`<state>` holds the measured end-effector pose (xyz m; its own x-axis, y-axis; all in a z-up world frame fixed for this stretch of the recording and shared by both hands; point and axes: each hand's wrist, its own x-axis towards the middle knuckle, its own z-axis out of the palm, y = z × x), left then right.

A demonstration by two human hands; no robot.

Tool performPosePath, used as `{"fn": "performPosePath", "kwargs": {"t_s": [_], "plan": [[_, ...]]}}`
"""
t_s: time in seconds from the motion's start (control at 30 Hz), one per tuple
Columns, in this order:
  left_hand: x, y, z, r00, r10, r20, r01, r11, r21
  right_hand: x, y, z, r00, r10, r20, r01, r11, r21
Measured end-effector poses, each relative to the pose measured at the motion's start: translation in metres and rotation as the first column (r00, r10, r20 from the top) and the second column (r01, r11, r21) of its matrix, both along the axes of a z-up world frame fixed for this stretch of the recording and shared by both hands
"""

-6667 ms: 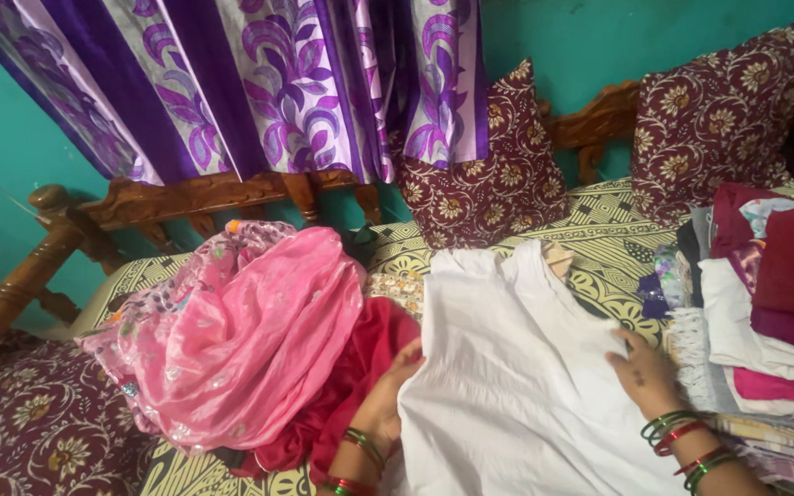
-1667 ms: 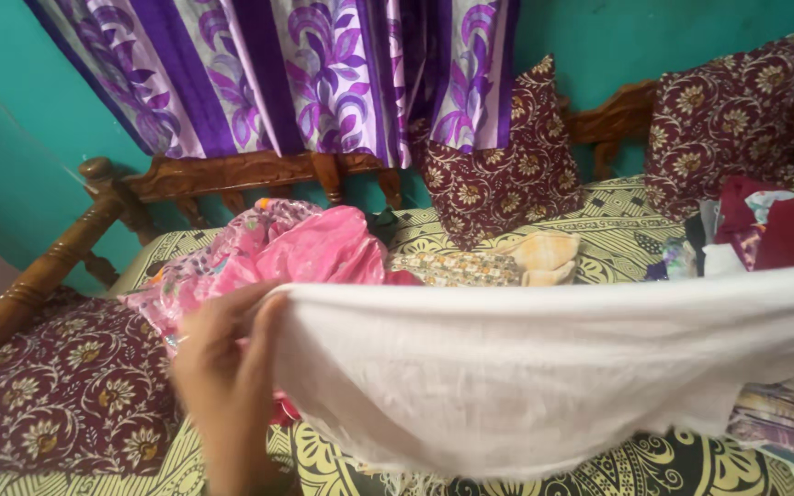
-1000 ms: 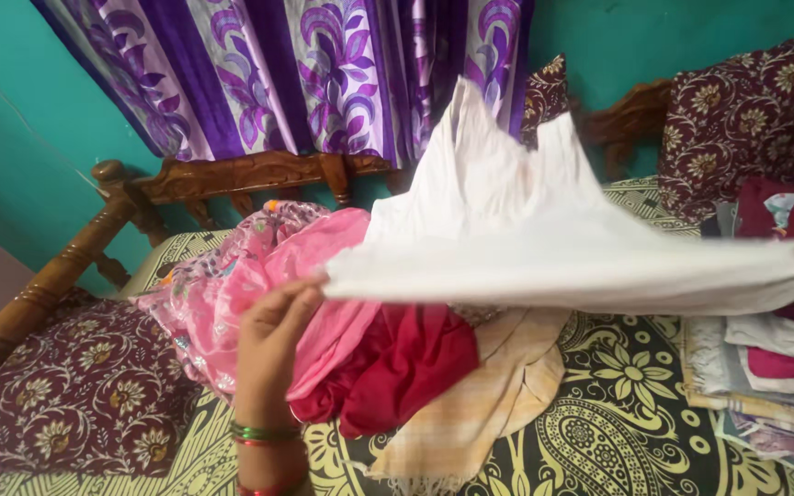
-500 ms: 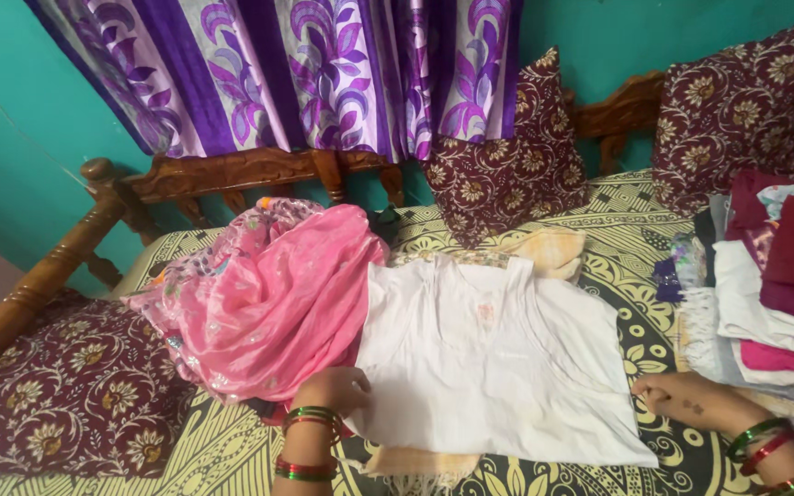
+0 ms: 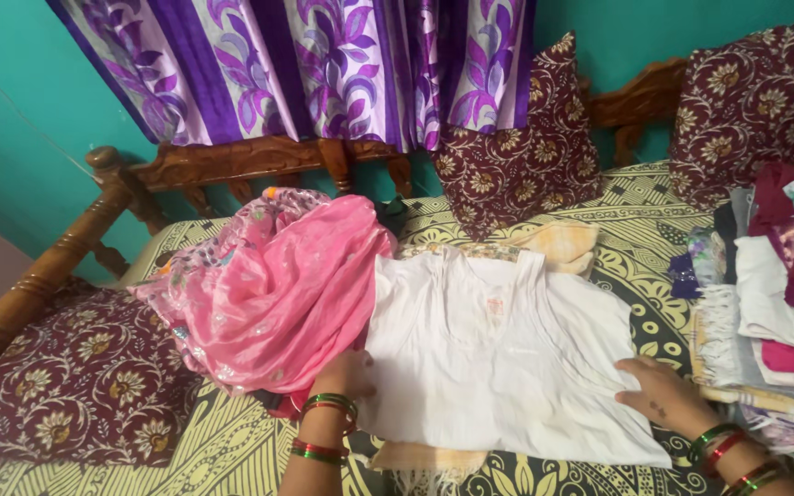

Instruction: The person picks up and folds various garments on a bed, including a red top and a white tank top, and places them onto a stack of already folded laundry.

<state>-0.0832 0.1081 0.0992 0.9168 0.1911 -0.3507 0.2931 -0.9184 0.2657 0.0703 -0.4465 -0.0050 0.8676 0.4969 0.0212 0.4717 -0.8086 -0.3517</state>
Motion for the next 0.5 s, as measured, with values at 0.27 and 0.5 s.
{"fn": "performPosePath", "kwargs": {"t_s": [0.27,0.5], "plan": [[0.01,0.014,-0.032,0.998,0.055,0.014,-0.05,0.967,-0.25,-0.003,0.014,-0.013,0.912,-0.188,-0.365,0.146,0.979,-0.139],[-0.019,-0.004,0.029,0.943,0.332,-0.017,-0.143,0.361,-0.921,-0.012,0.002,-0.01,0.71,-0.065,-0.701,0.497,0.751,0.434]]}}
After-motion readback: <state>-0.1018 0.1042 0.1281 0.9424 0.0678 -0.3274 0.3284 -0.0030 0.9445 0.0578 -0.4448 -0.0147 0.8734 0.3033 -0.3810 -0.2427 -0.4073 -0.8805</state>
